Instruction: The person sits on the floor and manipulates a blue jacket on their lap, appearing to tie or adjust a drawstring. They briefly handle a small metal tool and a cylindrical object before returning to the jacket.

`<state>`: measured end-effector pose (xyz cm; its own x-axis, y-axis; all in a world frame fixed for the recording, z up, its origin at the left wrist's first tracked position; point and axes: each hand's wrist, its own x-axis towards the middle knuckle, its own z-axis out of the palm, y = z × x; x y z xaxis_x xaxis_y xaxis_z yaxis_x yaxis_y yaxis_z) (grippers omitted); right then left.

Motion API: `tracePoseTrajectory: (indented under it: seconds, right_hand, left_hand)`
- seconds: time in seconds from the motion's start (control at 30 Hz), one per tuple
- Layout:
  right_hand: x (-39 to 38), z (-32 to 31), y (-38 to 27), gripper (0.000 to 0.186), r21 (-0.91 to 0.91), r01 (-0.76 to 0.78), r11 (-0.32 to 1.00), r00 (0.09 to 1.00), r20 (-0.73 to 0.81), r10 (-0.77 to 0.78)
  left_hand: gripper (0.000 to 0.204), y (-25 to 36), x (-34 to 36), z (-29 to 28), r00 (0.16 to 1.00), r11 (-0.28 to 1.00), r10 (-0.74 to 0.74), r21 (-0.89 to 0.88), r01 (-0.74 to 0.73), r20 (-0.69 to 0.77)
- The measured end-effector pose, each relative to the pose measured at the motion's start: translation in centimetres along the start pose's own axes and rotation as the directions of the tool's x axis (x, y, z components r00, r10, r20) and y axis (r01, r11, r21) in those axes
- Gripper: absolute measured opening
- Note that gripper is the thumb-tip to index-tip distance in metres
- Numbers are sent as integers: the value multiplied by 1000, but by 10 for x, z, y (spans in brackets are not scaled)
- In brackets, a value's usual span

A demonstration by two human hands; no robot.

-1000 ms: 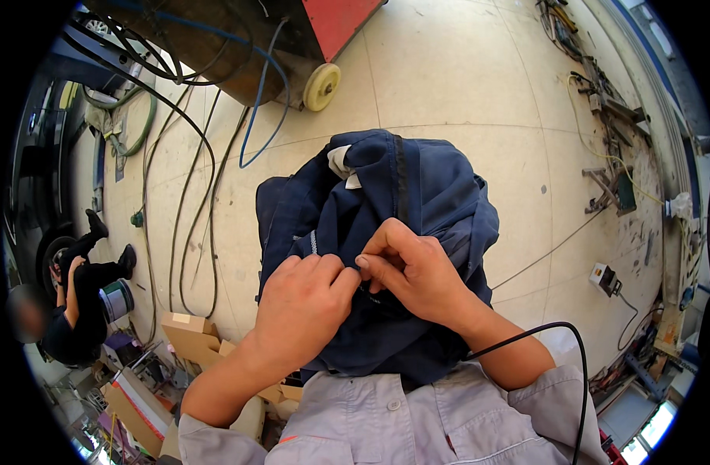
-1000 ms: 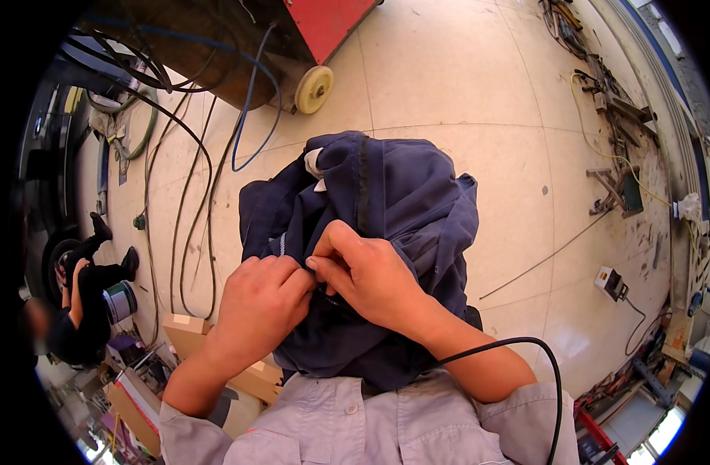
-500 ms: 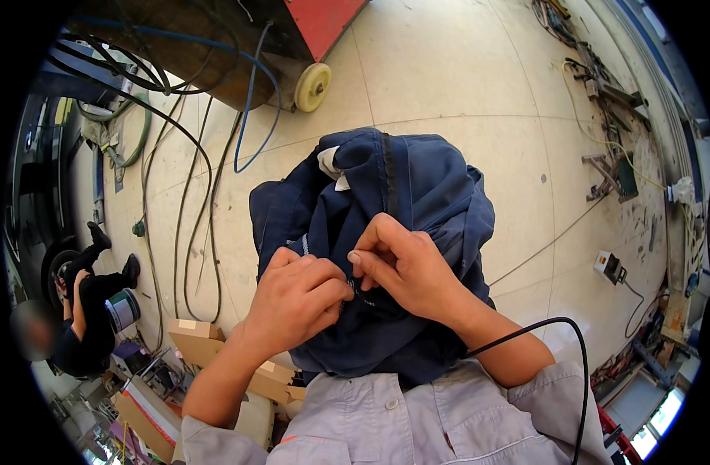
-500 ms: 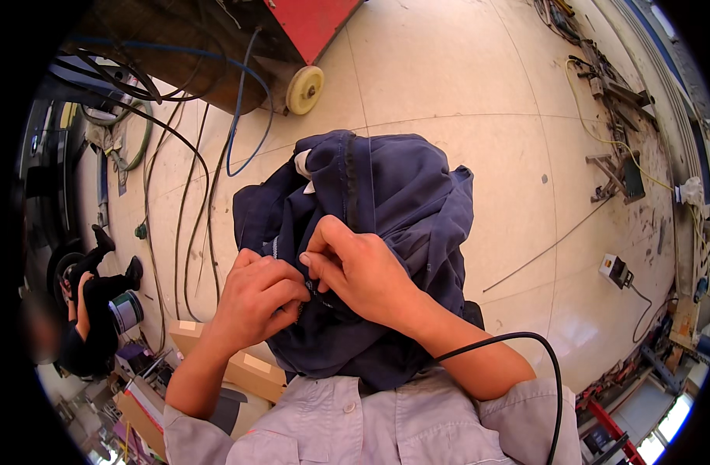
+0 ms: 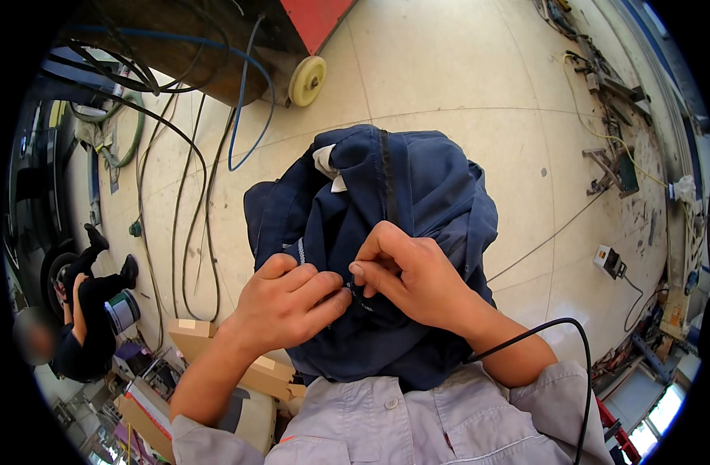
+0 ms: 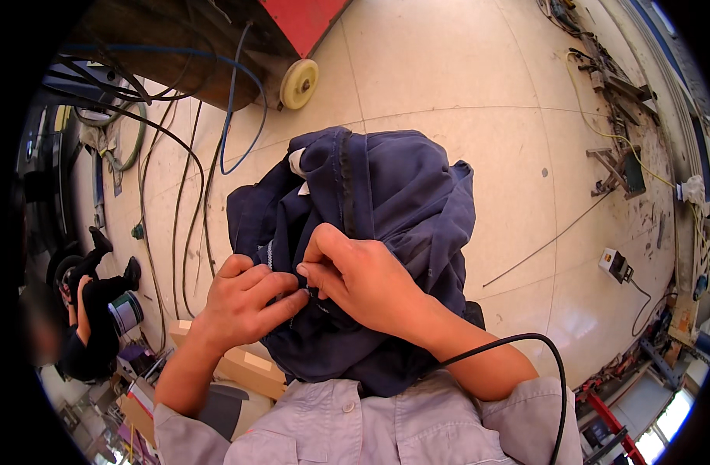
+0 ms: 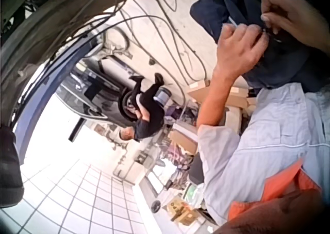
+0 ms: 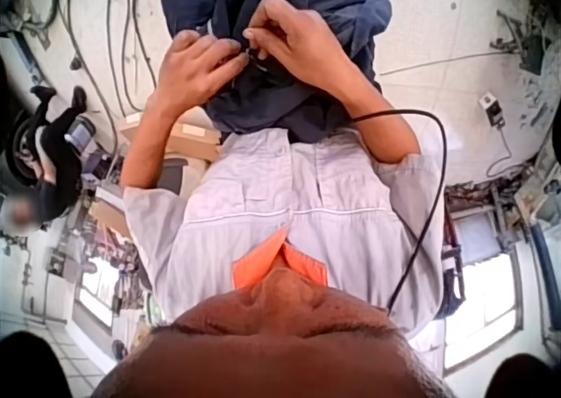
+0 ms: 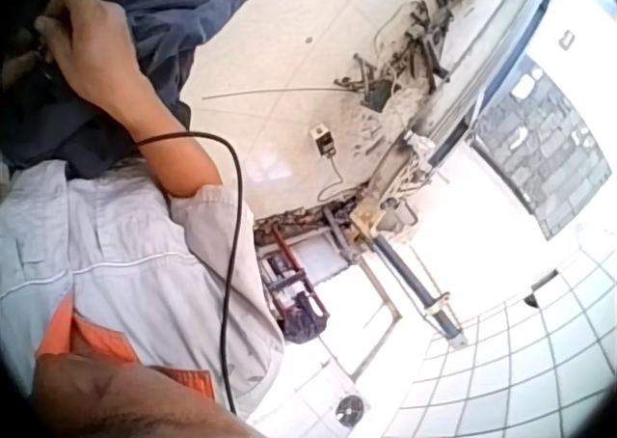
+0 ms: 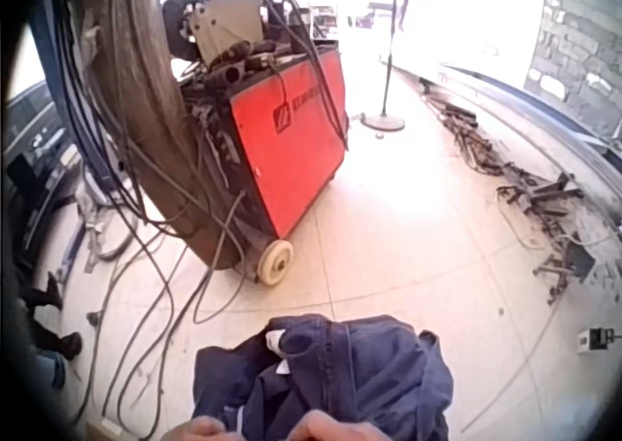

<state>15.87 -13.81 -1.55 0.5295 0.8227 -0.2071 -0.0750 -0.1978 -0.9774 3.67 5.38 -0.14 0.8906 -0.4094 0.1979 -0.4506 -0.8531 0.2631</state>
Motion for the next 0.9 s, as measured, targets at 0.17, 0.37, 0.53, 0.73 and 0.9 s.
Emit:
tracePoseTrajectory:
  seconds: [0.17,0.37,0.53,0.73,0.9]
  right_hand:
    - [-3,-10,2,16,-266,157,951,986,96,-136]
    - [-5,-6,9,23,-388,277,879,960,140,-241]
    - [-8,-5,15,23,-384,282,879,959,131,-251]
    - [-15,-6,19,20,-315,239,919,970,113,-214]
    - [-14,-9,15,19,-270,249,930,967,132,-220]
  left_hand:
    - [15,-3,1,4,999,999,47,-15,-47,-11]
    - [13,-7,-1,11,999,996,50,-80,-50,-9]
    - [11,-9,-5,19,999,982,-13,-191,6,-34]
    - [14,-3,-14,35,989,949,-128,-298,101,-72]
    - [22,6,-15,30,963,910,-252,-361,203,-95]
